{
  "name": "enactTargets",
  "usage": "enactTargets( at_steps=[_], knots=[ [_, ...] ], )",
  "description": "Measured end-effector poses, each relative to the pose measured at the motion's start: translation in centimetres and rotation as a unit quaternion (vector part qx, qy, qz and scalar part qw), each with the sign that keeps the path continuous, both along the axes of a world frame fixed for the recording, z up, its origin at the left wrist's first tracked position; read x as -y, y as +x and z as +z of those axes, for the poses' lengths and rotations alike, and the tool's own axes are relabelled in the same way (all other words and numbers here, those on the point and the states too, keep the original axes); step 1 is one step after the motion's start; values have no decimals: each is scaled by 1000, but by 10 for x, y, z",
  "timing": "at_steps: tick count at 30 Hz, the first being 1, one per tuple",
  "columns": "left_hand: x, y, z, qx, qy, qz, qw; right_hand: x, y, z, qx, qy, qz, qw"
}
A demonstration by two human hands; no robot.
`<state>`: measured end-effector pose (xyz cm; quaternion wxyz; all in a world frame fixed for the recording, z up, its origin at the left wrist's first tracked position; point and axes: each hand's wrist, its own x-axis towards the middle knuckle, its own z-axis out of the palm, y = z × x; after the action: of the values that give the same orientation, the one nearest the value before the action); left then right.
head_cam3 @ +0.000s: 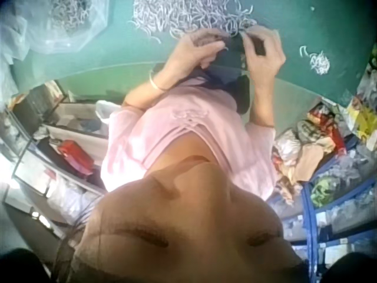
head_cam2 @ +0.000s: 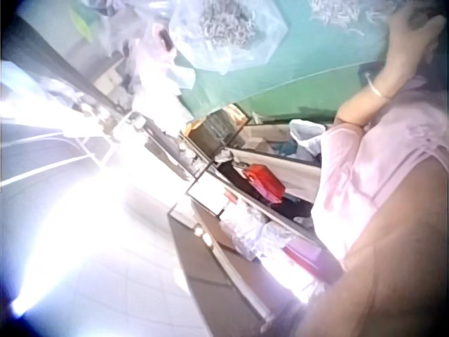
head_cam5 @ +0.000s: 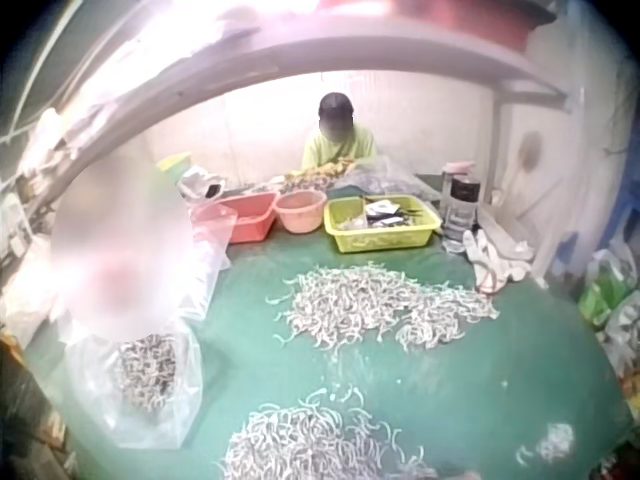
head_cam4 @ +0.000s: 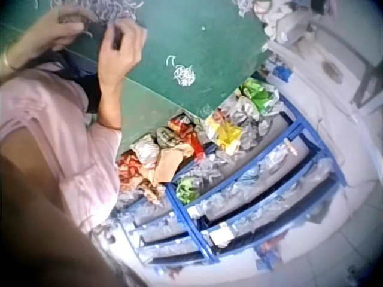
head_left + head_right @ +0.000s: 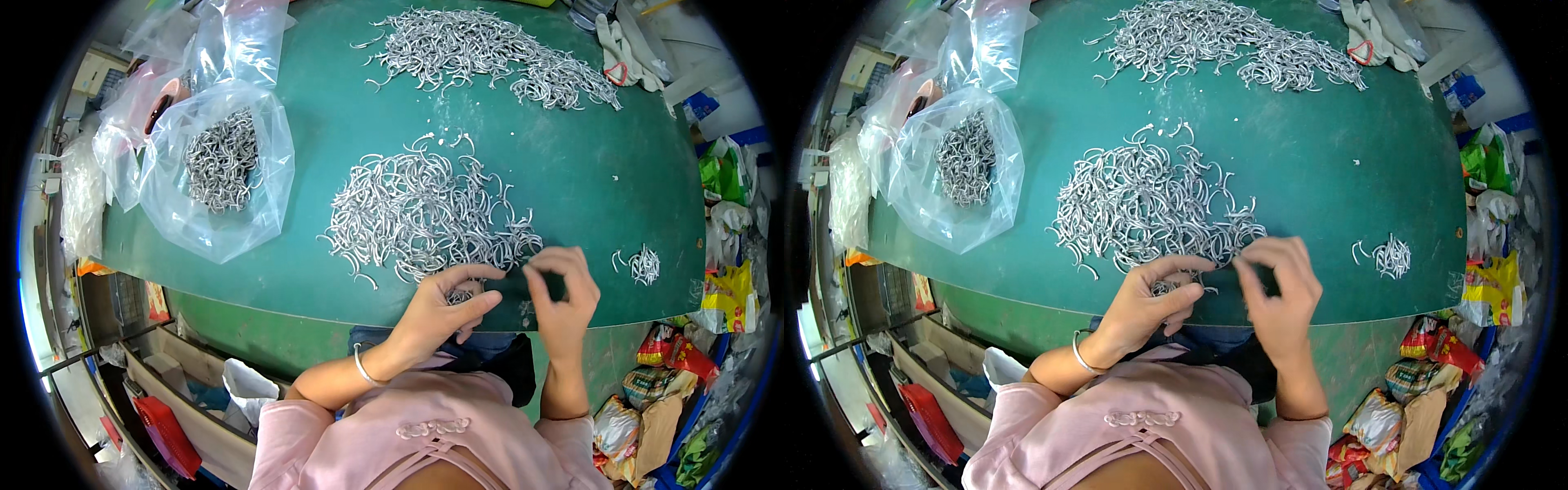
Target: The person sits at a green workbench and assembles small silver metal hooks by hand. They pick up individual hooks and small white components, attach them together, and place the finished items into a clear plastic bag.
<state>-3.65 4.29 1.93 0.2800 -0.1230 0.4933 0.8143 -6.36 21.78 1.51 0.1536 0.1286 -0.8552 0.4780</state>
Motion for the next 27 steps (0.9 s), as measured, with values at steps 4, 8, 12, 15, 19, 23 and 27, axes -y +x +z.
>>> enactTargets(
  at_steps=[4,8,12,15,19,23,27],
  knots=[
    [-8,2,-13,2,18,62,998,11,10,3,-61,53,118,990],
    [-4,4,-21,24,102,105,989,12,-2,5,8,-48,186,981],
    [-2,3,-18,26,173,122,977,-7,-50,1,0,76,51,996],
    [-1,4,-18,36,208,102,972,-3,-83,-12,-47,166,69,983],
    [5,7,-15,52,193,93,975,0,-92,-26,-58,233,93,966],
    [10,8,-14,56,174,102,978,-29,-75,-9,-12,203,18,979],
    [12,8,-17,60,185,85,977,-71,-40,1,4,197,-142,970]
  ],
)
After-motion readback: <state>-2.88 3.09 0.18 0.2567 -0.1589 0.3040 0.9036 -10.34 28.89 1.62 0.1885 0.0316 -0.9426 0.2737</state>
